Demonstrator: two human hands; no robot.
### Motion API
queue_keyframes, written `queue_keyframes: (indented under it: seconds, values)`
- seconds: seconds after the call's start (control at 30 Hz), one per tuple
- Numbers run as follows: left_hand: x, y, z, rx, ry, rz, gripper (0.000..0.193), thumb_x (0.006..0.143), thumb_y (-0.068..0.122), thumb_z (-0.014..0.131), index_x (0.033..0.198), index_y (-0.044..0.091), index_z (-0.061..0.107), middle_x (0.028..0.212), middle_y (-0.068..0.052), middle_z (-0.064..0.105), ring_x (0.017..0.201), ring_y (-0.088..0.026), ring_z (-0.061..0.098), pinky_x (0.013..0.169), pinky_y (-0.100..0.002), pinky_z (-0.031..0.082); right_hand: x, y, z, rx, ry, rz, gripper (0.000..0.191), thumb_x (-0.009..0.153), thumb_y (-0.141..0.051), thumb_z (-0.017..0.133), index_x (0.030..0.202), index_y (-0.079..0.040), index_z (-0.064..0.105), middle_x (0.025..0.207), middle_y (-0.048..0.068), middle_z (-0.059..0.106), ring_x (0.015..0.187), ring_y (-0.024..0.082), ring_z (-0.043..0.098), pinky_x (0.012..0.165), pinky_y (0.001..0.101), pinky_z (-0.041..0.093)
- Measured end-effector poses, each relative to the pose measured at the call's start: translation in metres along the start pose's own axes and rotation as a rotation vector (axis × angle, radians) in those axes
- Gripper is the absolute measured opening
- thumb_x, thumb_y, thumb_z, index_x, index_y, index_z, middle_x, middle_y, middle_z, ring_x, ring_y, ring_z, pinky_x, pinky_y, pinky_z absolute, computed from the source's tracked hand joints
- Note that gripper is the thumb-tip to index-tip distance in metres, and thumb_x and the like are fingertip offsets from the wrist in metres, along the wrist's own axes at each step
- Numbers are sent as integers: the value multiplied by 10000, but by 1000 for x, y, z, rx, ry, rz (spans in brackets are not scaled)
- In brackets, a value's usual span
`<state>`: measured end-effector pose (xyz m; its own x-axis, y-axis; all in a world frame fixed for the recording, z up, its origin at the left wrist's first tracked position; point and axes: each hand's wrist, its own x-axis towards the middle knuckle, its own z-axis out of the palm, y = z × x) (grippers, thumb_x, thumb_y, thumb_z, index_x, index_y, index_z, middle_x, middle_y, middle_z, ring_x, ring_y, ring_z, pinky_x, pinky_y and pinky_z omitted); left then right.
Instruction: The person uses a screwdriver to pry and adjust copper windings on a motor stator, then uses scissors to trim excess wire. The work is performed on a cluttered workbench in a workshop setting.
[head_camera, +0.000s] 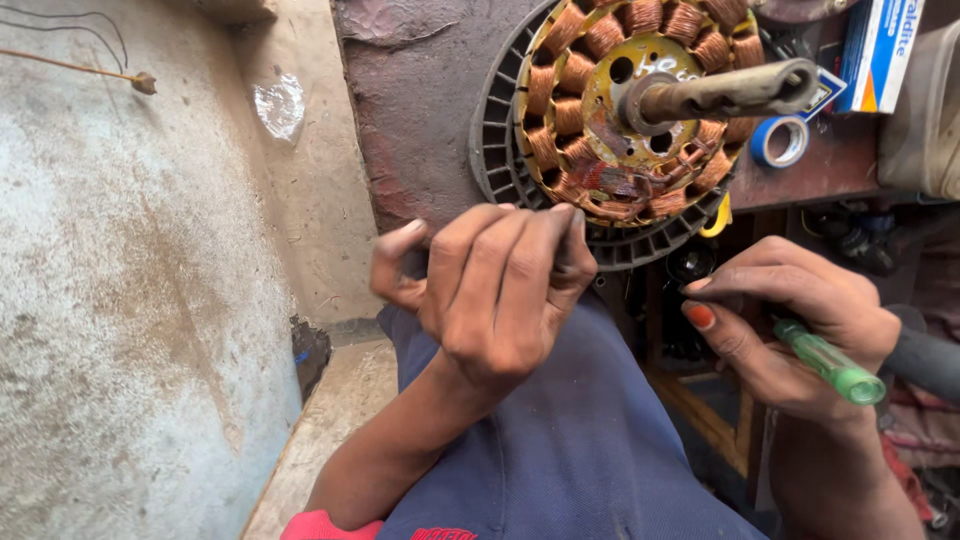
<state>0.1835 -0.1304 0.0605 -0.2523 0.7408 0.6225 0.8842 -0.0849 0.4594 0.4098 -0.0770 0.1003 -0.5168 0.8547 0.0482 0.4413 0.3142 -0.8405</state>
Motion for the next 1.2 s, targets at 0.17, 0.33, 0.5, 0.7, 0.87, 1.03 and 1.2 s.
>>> queue_keyframes:
  seconds: [0.17, 0.33, 0.5, 0.7, 0.87, 1.03, 1.2]
  values:
    - [-4, 1, 17, -84, -30, 27, 162, 1051, 145, 696, 1097, -6, 661, 1008, -102, 635, 1021, -288, 653, 990, -404, 461, -12, 12, -7, 72, 24, 17, 182, 863, 32, 790, 1024, 22, 705, 859, 83, 682, 626, 73, 590, 566, 175, 433]
    - [-3, 2, 24, -144, -65, 16, 213, 1049, 189, 663, 1122, -3, 604, 1028, -115, 604, 1035, -308, 613, 936, -427, 456, -2, 1, 11, -15, 129, -81, 187, 904, 14, 805, 1065, -12, 714, 839, 81, 664, 636, 82, 555, 573, 199, 410]
    - [2, 2, 21, -173, -103, 36, 219, 1027, 168, 655, 1148, -4, 592, 1046, -124, 607, 1064, -315, 614, 970, -447, 454, 20, -24, 31, -322, 200, -316, 253, 879, 37, 818, 1111, -13, 729, 773, 98, 619, 617, 179, 576, 563, 327, 457]
    - [2, -18, 8, -395, -159, -37, 168, 1026, 135, 637, 1132, 21, 572, 1068, -116, 621, 1042, -283, 640, 938, -396, 513, 45, -42, 38, -383, 154, -330, 284, 949, -11, 814, 1212, 9, 710, 854, 122, 652, 647, 189, 598, 594, 326, 495]
    - [-15, -84, -13, -583, -147, -351, 173, 1019, 172, 655, 1099, 47, 565, 1129, -113, 676, 959, -159, 702, 808, -269, 616, 45, -55, 45, -328, 276, -121, 263, 918, 20, 802, 1169, 7, 726, 841, 119, 678, 604, 172, 563, 528, 302, 455]
    - [-26, -179, 9, -473, -76, -487, 195, 1054, 105, 675, 1169, 27, 538, 1135, -109, 668, 1071, -202, 713, 985, -331, 641, 51, -59, 62, -519, 241, -260, 319, 907, 42, 795, 1209, 57, 693, 862, 157, 669, 647, 237, 592, 603, 363, 480]
    - [-32, -224, 15, -236, -160, -511, 205, 997, 93, 679, 1162, 17, 585, 1112, -132, 648, 1014, -208, 705, 933, -363, 614, 62, -66, 77, -570, 249, -258, 247, 893, 50, 831, 1123, 18, 745, 700, 88, 572, 581, 210, 562, 525, 348, 450]
